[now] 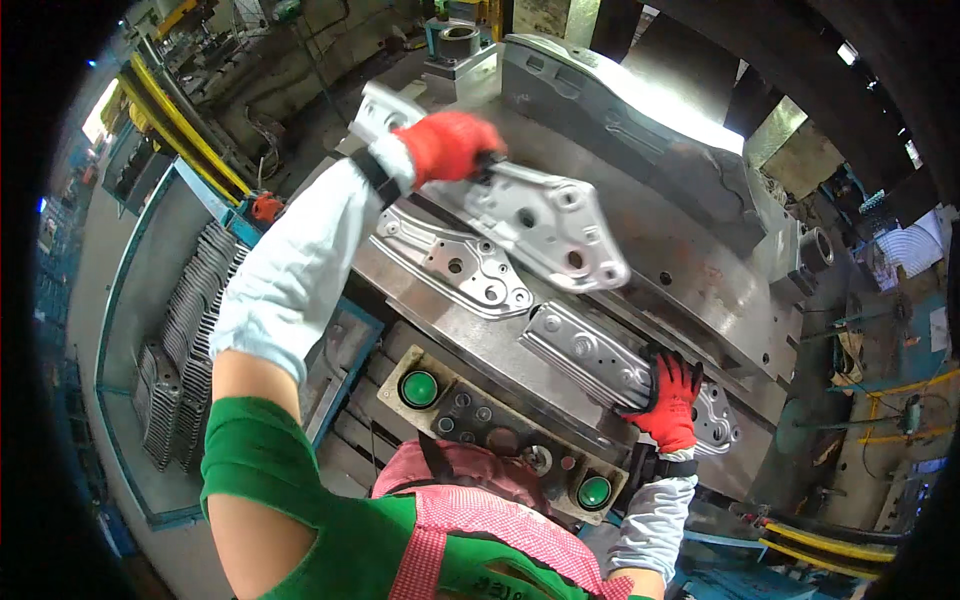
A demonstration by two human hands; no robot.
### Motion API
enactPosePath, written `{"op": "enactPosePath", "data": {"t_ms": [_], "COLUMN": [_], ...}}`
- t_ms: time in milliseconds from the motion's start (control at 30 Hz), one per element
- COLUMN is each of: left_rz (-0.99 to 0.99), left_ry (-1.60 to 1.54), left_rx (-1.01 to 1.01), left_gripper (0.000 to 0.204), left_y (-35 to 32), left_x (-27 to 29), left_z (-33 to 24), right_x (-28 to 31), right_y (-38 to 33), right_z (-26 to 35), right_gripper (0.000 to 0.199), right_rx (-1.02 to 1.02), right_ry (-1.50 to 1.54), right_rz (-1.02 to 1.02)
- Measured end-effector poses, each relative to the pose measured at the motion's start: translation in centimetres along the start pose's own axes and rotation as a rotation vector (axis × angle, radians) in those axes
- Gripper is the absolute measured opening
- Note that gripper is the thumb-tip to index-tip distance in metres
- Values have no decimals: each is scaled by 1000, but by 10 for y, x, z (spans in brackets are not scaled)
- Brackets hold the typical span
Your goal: Picking metal pieces from a bin and placing them onto a stamping press, operating the machine, and removing finished parts.
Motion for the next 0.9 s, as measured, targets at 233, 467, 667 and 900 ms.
{"op": "enactPosePath", "data": {"t_ms": [233,467,667,900], "left_rz": [259,168,-247,-171], "left_ry": [111,328,227,235], "left_rx": [369,322,431,702], "left_gripper": [38,53,64,67], "left_y": [-112,-128,-161,-269], "left_x": [-80,-109,-62,-48], "left_z": [56,44,-15,-42], "right_x": [-7,0,12,125], "right_y": [1,13,14,84], "right_z": [-4,-8,-8,32], "right_gripper": [110,109,105,97], "right_rx": [-8,43,157,190], "right_ry": [-27,62,97,-51], "right_rz": [21,343,364,-126]}}
Point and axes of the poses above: each hand's wrist, its own y-axis towards the middle knuckle, its own x-axis out of the back of the hand, z = x × y, the point moved 8 cm from there along y, towards the middle knuckle, and after that the axes turned 7 degrees about -z, right-handed, at the moved point
